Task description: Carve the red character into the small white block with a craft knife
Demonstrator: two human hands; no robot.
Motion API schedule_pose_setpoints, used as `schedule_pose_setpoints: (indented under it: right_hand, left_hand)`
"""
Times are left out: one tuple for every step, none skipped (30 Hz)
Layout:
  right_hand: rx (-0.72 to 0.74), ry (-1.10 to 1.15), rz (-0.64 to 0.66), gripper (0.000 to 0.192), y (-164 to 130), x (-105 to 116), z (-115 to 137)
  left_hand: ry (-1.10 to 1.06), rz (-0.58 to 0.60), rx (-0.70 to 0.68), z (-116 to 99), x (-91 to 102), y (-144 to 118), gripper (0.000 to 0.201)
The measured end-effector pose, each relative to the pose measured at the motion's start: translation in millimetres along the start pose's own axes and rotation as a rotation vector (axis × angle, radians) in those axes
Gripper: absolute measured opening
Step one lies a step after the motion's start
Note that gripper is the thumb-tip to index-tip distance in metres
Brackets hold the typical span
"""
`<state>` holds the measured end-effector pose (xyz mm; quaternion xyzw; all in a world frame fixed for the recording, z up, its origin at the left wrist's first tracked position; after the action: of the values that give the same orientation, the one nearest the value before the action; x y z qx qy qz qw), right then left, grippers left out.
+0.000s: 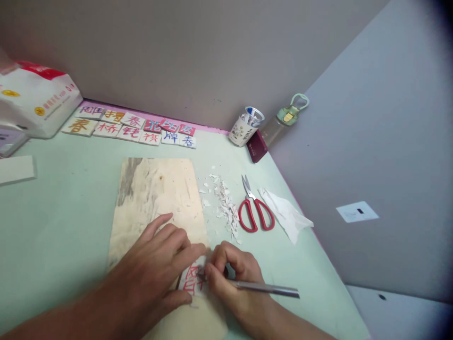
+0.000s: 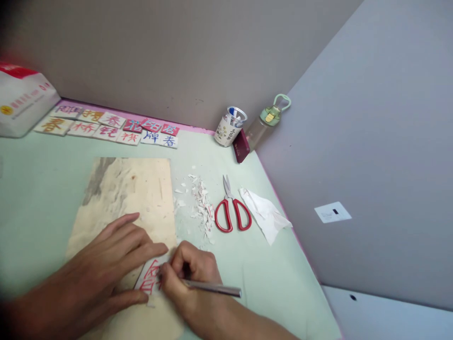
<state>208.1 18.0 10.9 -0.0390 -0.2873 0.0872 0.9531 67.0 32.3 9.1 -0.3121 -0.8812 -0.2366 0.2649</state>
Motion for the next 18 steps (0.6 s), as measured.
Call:
schedule_pose_setpoints:
  right_hand:
    - [-0.01,0.021,0.004,0.029,1,0,-2]
    - [-0.022,0.038,0.011,0.029,1,0,-4]
    - [-0.036,0.052,0.019,0.03,1,-1,-6]
    - [-0.047,0.066,0.024,0.031,2,-1,-8]
    - [-0.058,0.079,0.027,0.031,2,0,-10]
    - [-0.07,0.092,0.025,0.031,3,1,-12]
    - [-0.081,0.107,0.02,0.031,4,3,-14]
    - [-0.092,0.121,0.014,0.031,5,6,-15]
    - [-0.1,0.132,0.005,0.031,6,9,-17]
    - [-0.106,0.138,-0.004,0.03,7,12,-18]
    - [-0.109,0.143,-0.012,0.03,9,14,-18]
    - [-0.109,0.147,-0.018,0.029,10,17,-19]
    - [-0.107,0.15,-0.024,0.029,11,19,-19]
    - [-0.104,0.152,-0.028,0.029,11,21,-19]
    - [-0.101,0.155,-0.033,0.029,12,22,-18]
    - [-0.1,0.156,-0.038,0.028,12,23,-18]
    - [-0.1,0.154,-0.042,0.028,13,24,-18]
    - [-0.097,0.151,-0.047,0.028,13,24,-18]
  left_hand:
    - [0.006,0.029,-0.005,-1,-0.7,0,0.044]
    - [0.011,0.039,-0.015,-1,-0.7,0,0.042]
    - [0.01,0.026,-0.03,-1,0.1,0,0.037]
    - [0.0,0.003,-0.041,0,0.9,0,0.031]
    - [-0.015,-0.028,-0.047,1,1.8,0,0.027]
    - [-0.035,-0.06,-0.052,3,2.6,-1,0.025]
    - [-0.057,-0.08,-0.061,4,2.5,-2,0.025]
    - [-0.076,-0.092,-0.064,5,2.1,-3,0.025]
    - [-0.091,-0.096,-0.062,7,1.7,-3,0.025]
    - [-0.101,-0.101,-0.06,8,2.1,-4,0.024]
    - [-0.11,-0.11,-0.064,8,3.4,-4,0.024]
    - [-0.113,-0.113,-0.066,8,4.8,-4,0.024]
    - [-0.108,-0.098,-0.072,8,4.9,-4,0.024]
    - [-0.098,-0.077,-0.083,7,4.7,-4,0.024]
    - [-0.085,-0.055,-0.094,7,4.3,-3,0.024]
    - [-0.072,-0.037,-0.103,6,4.1,-3,0.023]
    - [-0.066,-0.032,-0.109,6,4.6,-2,0.023]
    - [-0.068,-0.041,-0.115,6,6.0,-2,0.023]
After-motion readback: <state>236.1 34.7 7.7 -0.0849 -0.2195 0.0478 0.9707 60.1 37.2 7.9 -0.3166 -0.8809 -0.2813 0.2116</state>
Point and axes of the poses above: each hand's wrist, its own y-axis towards the middle knuckle, its own x-axis out of the back of the hand, z = x × y, the point moved 8 cm from there along y, towards the middle knuckle, and after that the axes turned 11 degrees about -y, right-handed, at the moved point
